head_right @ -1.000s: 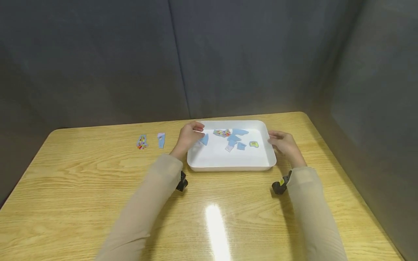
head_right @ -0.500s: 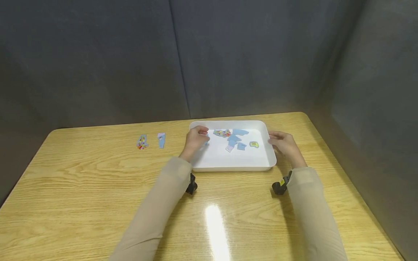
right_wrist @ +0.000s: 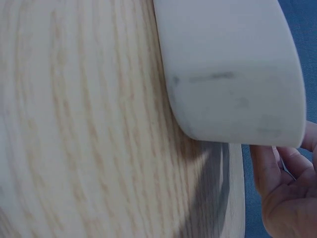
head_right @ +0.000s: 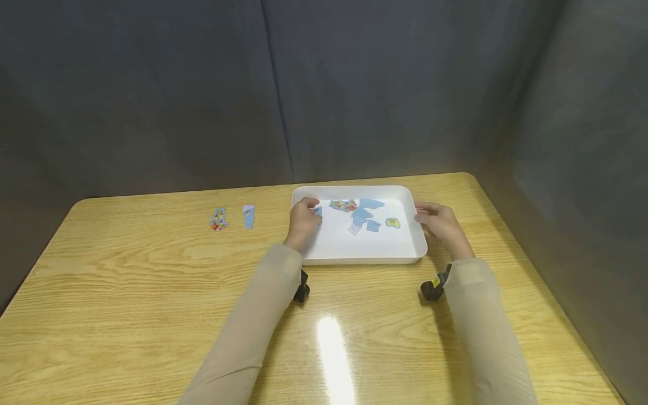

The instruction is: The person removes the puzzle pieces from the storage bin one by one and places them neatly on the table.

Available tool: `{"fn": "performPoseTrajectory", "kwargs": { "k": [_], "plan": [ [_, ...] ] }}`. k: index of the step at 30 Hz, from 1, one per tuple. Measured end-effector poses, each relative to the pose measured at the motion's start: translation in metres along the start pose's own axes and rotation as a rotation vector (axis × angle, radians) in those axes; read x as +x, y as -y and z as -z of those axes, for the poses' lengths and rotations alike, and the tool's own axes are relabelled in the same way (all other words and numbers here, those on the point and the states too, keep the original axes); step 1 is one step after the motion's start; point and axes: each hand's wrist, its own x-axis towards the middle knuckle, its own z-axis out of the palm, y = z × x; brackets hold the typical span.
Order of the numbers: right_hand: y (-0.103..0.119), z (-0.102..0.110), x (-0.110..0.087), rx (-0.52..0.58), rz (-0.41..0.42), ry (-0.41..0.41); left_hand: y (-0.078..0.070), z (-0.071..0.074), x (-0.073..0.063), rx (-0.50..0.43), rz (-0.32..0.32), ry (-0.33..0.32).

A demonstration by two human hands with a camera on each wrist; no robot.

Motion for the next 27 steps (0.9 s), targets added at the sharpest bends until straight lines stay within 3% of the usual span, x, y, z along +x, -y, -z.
{"fn": "performPoseTrajectory", "kwargs": {
  "k": [9,14,22,27],
  "plan": [
    [0.0002,-0.0005,-0.0004,-0.011,-0.003,0.000,0.0036,-0.0019,-0.0025,0.025,-0.014,0.085],
    [-0.0003,-0.0010,0.0003,-0.010,-0.002,-0.007,0.0034,-0.0010,-0.0060,0.093,-0.071,0.132],
    [-0.0007,-0.0005,0.0000,-0.025,-0.011,-0.010,0.0042,0.0022,-0.0054,0.156,-0.135,0.287],
    [0.0002,-0.0017,0.0004,-0.028,-0.023,-0.011,0.0043,0.0043,-0.0049,0.251,-0.142,0.285]
  ]
}}
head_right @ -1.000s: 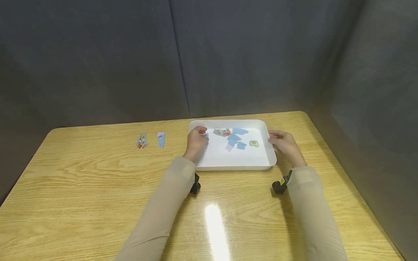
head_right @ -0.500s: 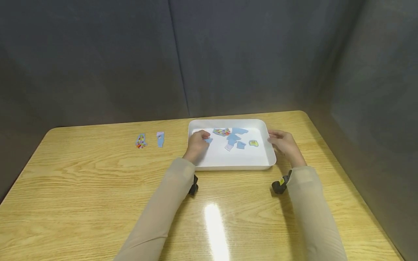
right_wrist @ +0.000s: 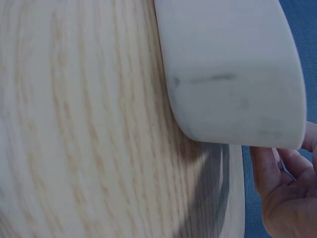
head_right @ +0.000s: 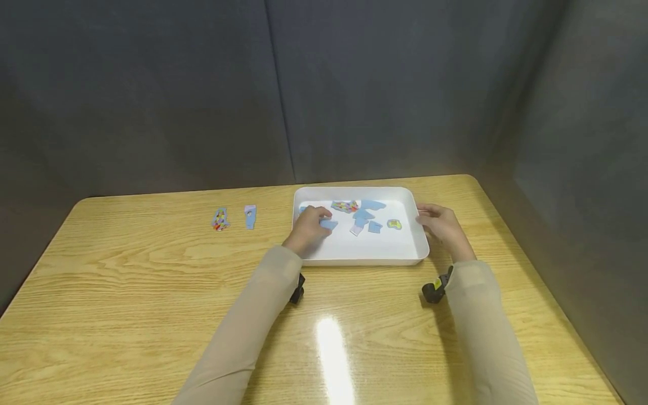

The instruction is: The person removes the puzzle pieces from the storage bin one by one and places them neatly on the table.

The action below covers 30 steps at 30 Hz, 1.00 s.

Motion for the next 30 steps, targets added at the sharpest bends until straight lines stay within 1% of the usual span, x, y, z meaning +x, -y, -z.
{"fn": "performPoseTrajectory", "kwargs": {
  "k": [3,9,15,19,23,27,30],
  "plan": [
    [-0.001,0.000,0.000,0.000,0.001,0.000,0.000,0.000,0.000,0.011,0.016,0.004],
    [-0.002,0.001,0.002,0.001,0.007,0.008,0.000,0.001,0.000,-0.075,0.014,0.016],
    [-0.001,0.001,0.001,-0.014,0.015,0.001,-0.002,0.002,-0.001,-0.140,-0.011,0.027],
    [0.001,0.001,0.000,-0.017,0.019,-0.003,-0.003,0.005,-0.003,-0.158,-0.049,0.035],
    [0.001,0.001,0.000,-0.013,0.019,0.001,-0.003,0.011,-0.004,-0.168,-0.081,0.016],
    [0.001,0.001,-0.001,-0.021,0.018,0.002,-0.001,0.020,-0.006,-0.212,-0.077,-0.020],
    [0.001,0.001,-0.001,-0.019,0.016,0.001,0.002,0.028,-0.008,-0.253,-0.059,-0.039]
  ]
}}
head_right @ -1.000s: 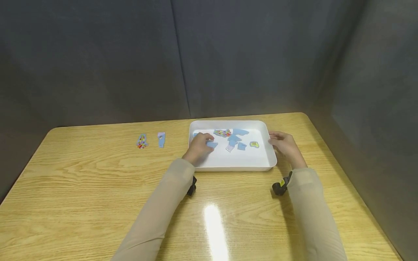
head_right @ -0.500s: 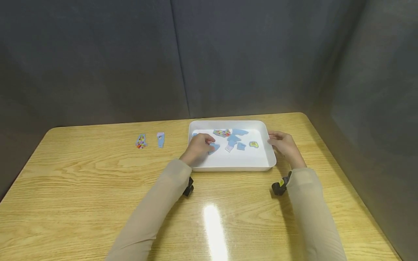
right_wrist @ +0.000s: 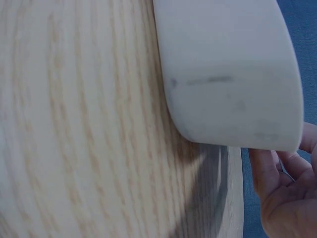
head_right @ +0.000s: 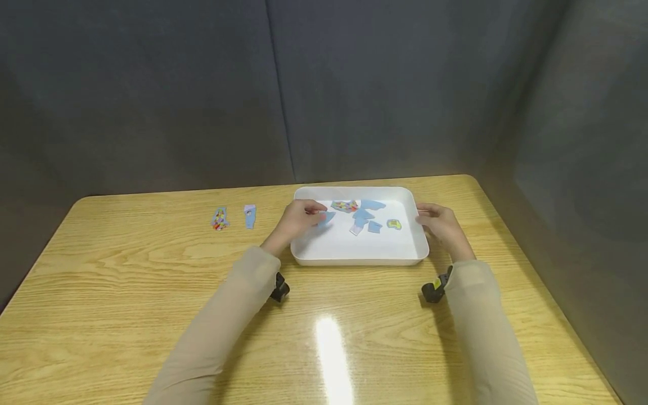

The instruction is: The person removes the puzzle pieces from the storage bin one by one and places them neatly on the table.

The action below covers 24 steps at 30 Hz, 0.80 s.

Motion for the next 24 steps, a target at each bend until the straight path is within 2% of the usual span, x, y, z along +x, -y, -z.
{"fn": "performPoseTrajectory", "kwargs": {
  "k": [7,18,24],
  "plan": [
    [0.001,0.000,-0.001,0.006,0.007,0.000,0.005,0.022,-0.001,-0.110,0.055,-0.063],
    [-0.001,0.002,0.000,0.025,-0.006,-0.023,0.025,0.065,-0.011,-0.274,0.106,-0.122],
    [-0.001,0.002,-0.002,0.025,-0.011,-0.019,0.042,0.090,-0.018,-0.291,0.112,-0.178]
  ]
}}
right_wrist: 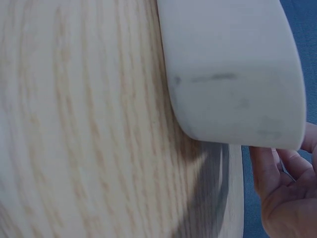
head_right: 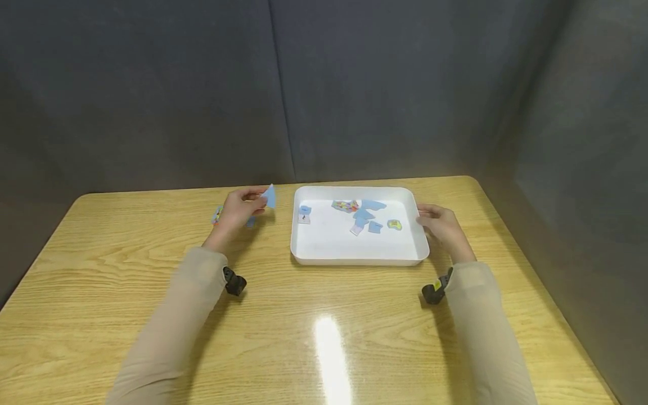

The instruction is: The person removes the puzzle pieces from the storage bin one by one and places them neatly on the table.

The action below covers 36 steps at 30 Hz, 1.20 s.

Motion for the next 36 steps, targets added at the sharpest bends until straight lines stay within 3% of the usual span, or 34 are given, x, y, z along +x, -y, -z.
{"fn": "performPoseTrajectory", "kwargs": {
  "k": [10,19,27,36],
  "plan": [
    [-0.001,0.000,0.000,-0.038,0.007,0.010,0.018,0.052,-0.007,0.002,0.076,-0.116],
    [-0.001,-0.002,0.001,-0.031,0.006,0.005,0.038,0.093,-0.020,-0.007,0.084,-0.183],
    [0.000,-0.002,0.000,-0.020,0.000,0.006,0.051,0.113,-0.023,-0.040,0.155,-0.243],
    [-0.001,-0.002,0.000,-0.022,0.002,-0.001,0.058,0.121,-0.024,0.056,0.163,-0.229]
  ]
}}
